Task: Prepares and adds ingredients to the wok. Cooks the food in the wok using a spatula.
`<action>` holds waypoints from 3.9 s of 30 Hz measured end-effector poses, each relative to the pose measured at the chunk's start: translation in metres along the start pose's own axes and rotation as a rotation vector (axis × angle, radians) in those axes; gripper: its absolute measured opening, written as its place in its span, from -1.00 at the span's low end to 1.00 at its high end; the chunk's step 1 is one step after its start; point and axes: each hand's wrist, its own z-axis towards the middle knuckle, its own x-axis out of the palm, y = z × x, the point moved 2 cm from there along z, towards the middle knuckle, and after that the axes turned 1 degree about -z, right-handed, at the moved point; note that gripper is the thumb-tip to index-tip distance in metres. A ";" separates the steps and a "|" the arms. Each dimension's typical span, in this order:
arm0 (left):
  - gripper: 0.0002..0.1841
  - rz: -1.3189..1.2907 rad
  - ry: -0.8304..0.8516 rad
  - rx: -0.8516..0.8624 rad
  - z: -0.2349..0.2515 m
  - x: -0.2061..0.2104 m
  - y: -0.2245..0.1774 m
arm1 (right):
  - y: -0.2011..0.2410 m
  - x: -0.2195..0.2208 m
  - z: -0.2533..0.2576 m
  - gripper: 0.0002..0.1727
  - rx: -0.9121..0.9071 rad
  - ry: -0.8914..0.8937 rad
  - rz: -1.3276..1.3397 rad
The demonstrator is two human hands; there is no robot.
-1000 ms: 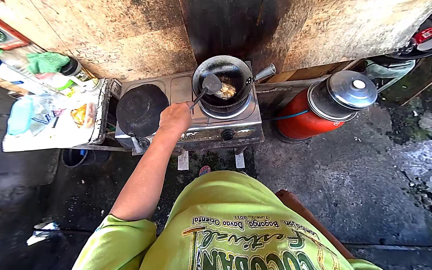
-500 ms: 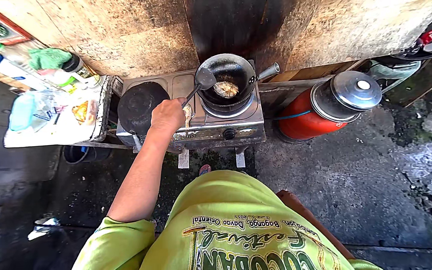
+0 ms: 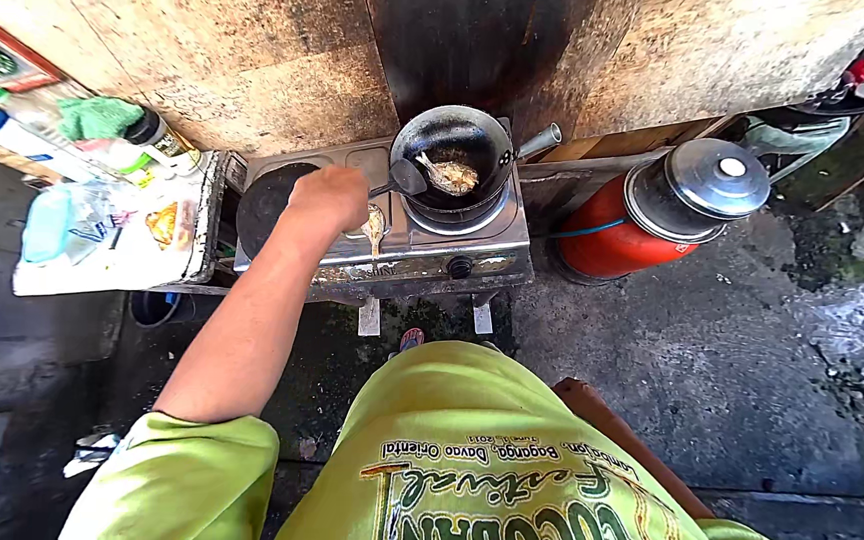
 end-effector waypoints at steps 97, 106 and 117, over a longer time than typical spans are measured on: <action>-0.54 -1.002 -0.038 0.018 -0.002 0.110 -0.033 | -0.009 0.003 -0.028 -0.48 0.042 0.020 0.001; -0.57 -0.992 0.078 -0.063 0.023 0.112 -0.039 | -0.003 -0.004 -0.022 -0.48 0.028 0.011 0.000; -0.58 -0.965 0.113 -0.126 0.033 0.096 -0.018 | -0.001 -0.001 -0.024 -0.48 0.029 0.018 0.007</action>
